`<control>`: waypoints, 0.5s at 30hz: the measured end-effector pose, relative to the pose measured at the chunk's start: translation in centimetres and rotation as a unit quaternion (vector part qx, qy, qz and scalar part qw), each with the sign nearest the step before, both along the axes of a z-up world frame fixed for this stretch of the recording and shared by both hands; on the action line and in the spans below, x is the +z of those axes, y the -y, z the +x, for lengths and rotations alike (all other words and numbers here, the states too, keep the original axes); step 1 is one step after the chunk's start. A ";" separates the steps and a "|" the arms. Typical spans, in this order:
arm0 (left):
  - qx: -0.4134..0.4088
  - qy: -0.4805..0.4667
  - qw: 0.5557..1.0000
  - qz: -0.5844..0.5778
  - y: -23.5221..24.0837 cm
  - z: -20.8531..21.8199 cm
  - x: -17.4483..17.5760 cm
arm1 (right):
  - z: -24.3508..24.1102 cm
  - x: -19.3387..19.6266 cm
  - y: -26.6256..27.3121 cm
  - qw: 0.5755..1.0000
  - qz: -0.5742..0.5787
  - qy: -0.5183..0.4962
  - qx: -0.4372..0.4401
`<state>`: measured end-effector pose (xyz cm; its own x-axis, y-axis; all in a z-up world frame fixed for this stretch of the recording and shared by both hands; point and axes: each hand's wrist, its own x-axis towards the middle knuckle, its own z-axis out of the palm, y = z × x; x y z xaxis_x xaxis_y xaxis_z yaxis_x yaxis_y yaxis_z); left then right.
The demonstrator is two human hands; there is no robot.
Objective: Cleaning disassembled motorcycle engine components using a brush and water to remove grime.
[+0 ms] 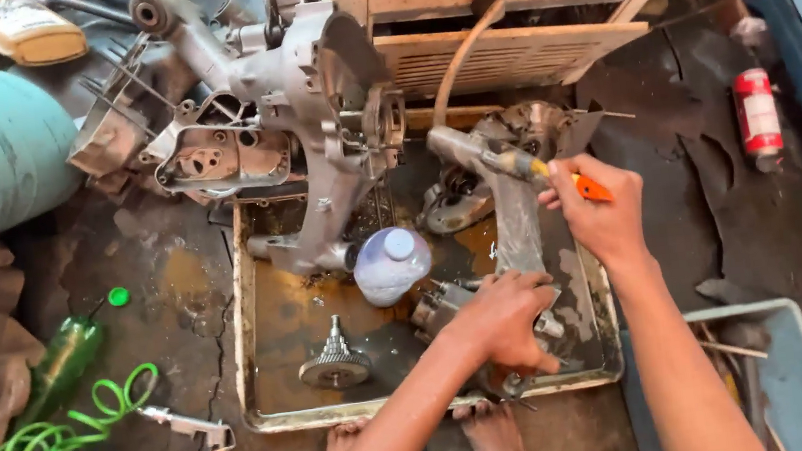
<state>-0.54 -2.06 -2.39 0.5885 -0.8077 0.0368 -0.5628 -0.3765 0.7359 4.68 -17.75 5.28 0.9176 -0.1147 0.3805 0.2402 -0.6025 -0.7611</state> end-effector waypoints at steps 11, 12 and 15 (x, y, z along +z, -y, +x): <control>0.000 0.021 0.998 0.052 -0.1 0.4 0.9 | -1.2 -3.4 -1.9 0.989 0.041 0.118 -0.080; -0.001 0.012 0.999 0.053 0.0 -0.1 0.9 | -1.6 -3.6 -1.6 0.988 0.006 0.123 -0.091; 0.000 0.006 0.998 0.060 -0.4 0.0 1.6 | -1.9 -2.4 -2.3 0.991 0.037 0.111 -0.065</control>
